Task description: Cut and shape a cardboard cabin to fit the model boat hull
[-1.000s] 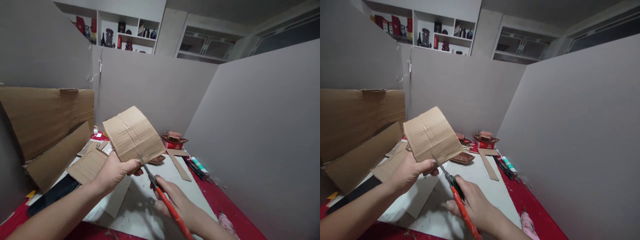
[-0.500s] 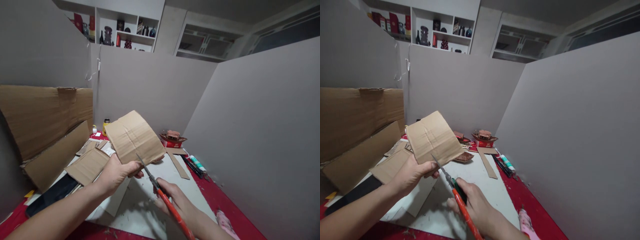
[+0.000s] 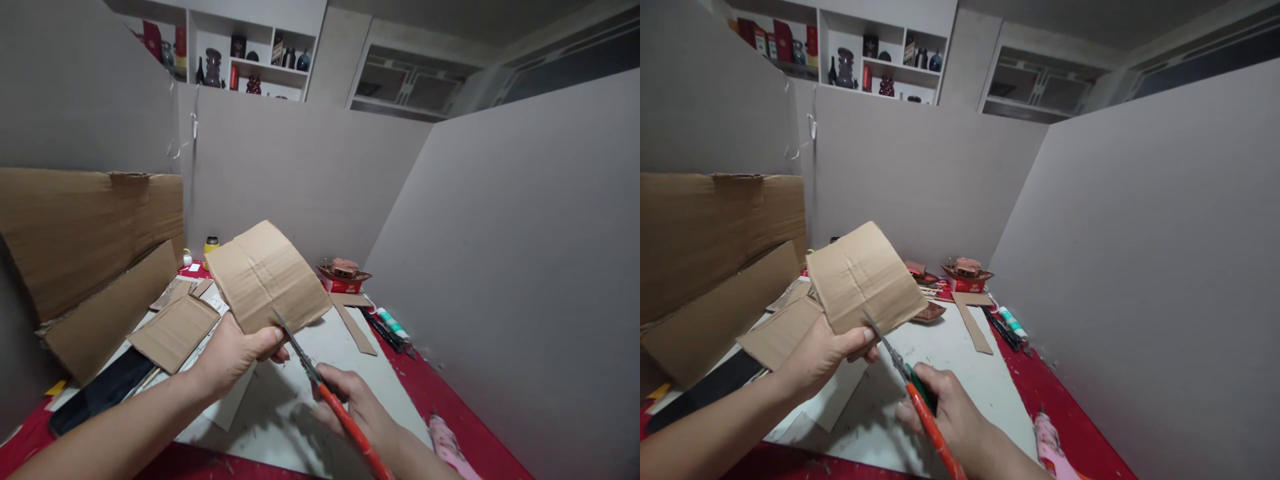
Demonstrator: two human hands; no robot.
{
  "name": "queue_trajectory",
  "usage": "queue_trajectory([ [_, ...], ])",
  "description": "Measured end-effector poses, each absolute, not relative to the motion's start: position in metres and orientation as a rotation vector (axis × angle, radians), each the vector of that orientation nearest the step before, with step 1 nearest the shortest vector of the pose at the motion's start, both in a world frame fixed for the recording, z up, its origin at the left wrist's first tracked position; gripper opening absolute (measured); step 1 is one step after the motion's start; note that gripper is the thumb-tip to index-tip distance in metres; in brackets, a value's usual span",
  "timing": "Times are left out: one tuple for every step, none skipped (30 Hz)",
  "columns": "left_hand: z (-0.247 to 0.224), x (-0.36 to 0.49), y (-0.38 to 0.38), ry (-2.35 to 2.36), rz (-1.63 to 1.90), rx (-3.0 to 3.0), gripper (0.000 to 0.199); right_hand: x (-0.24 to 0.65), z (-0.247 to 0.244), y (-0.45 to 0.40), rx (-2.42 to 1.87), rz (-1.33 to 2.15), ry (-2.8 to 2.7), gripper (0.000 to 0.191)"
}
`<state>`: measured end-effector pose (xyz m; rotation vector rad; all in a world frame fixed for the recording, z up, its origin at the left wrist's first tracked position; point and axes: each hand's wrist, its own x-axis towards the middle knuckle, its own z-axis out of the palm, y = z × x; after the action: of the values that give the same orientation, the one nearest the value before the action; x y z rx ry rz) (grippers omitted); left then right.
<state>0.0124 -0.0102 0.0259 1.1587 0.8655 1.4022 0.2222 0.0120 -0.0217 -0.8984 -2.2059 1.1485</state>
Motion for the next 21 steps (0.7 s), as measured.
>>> queue_trajectory([
  [0.025, 0.012, -0.010, 0.870, 1.403, 1.161, 0.020, 0.222, -0.024, 0.012, -0.908, 1.163, -2.193, 0.022],
  [0.025, 0.012, -0.010, 0.876, 1.404, 1.161, 0.020, 0.223, -0.025, 0.013, -0.918, 1.175, -2.180, 0.022],
  [0.024, 0.012, -0.010, 0.886, 1.400, 1.162, 0.020, 0.223, -0.026, 0.013, -0.922, 1.185, -2.170, 0.023],
  [0.023, 0.012, -0.010, 0.898, 1.392, 1.165, 0.019, 0.223, -0.027, 0.013, -0.918, 1.191, -2.163, 0.023],
  [0.023, 0.011, -0.010, 0.903, 1.383, 1.169, 0.018, 0.223, -0.026, 0.013, -0.910, 1.198, -2.158, 0.024],
  [0.022, 0.010, -0.010, 0.894, 1.377, 1.172, 0.017, 0.223, -0.026, 0.013, -0.904, 1.204, -2.149, 0.025],
  [0.022, 0.009, -0.010, 0.876, 1.379, 1.173, 0.017, 0.223, -0.025, 0.013, -0.896, 1.212, -2.140, 0.027],
  [0.021, 0.008, -0.010, 0.853, 1.398, 1.168, 0.017, 0.223, -0.024, 0.012, -0.891, 1.220, -2.128, 0.029],
  [0.021, 0.006, -0.009, 0.831, 1.431, 1.154, 0.018, 0.223, -0.023, 0.012, -0.887, 1.229, -2.116, 0.032],
  [0.022, 0.005, -0.008, 0.817, 1.476, 1.133, 0.021, 0.223, -0.022, 0.011, -0.885, 1.234, -2.109, 0.035],
  [0.022, 0.003, -0.007, 0.817, 1.524, 1.109, 0.025, 0.223, -0.022, 0.011, -0.884, 1.236, -2.107, 0.037],
  [0.023, 0.001, -0.006, 0.831, 1.565, 1.086, 0.030, 0.223, -0.023, 0.011, -0.884, 1.233, -2.111, 0.040],
  [0.024, 0.000, -0.005, 0.847, 1.594, 1.069, 0.037, 0.224, -0.024, 0.012, -0.885, 1.230, -2.119, 0.041],
  [0.025, -0.002, -0.004, 0.858, 1.609, 1.060, 0.043, 0.224, -0.025, 0.013, -0.883, 1.227, -2.131, 0.043],
  [0.025, -0.002, -0.003, 0.863, 1.613, 1.061, 0.048, 0.225, -0.026, 0.013, -0.879, 1.222, -2.148, 0.044],
  [0.026, -0.003, -0.002, 0.861, 1.611, 1.068, 0.051, 0.226, -0.027, 0.014, -0.874, 1.216, -2.168, 0.044],
  [0.026, -0.003, -0.002, 0.853, 1.599, 1.080, 0.052, 0.228, -0.027, 0.015, -0.870, 1.205, -2.196, 0.043],
  [0.025, -0.003, -0.001, 0.843, 1.579, 1.099, 0.050, 0.229, -0.026, 0.015, -0.870, 1.187, -2.230, 0.041],
  [0.025, -0.002, -0.001, 0.836, 1.556, 1.123, 0.048, 0.230, -0.025, 0.015, -0.878, 1.163, -2.267, 0.038],
  [0.024, -0.002, -0.002, 0.832, 1.530, 1.150, 0.045, 0.231, -0.022, 0.014, -0.888, 1.134, -2.304, 0.035],
  [0.023, -0.001, -0.002, 0.829, 1.508, 1.177, 0.043, 0.231, -0.019, 0.013, -0.902, 1.103, -2.338, 0.032],
])
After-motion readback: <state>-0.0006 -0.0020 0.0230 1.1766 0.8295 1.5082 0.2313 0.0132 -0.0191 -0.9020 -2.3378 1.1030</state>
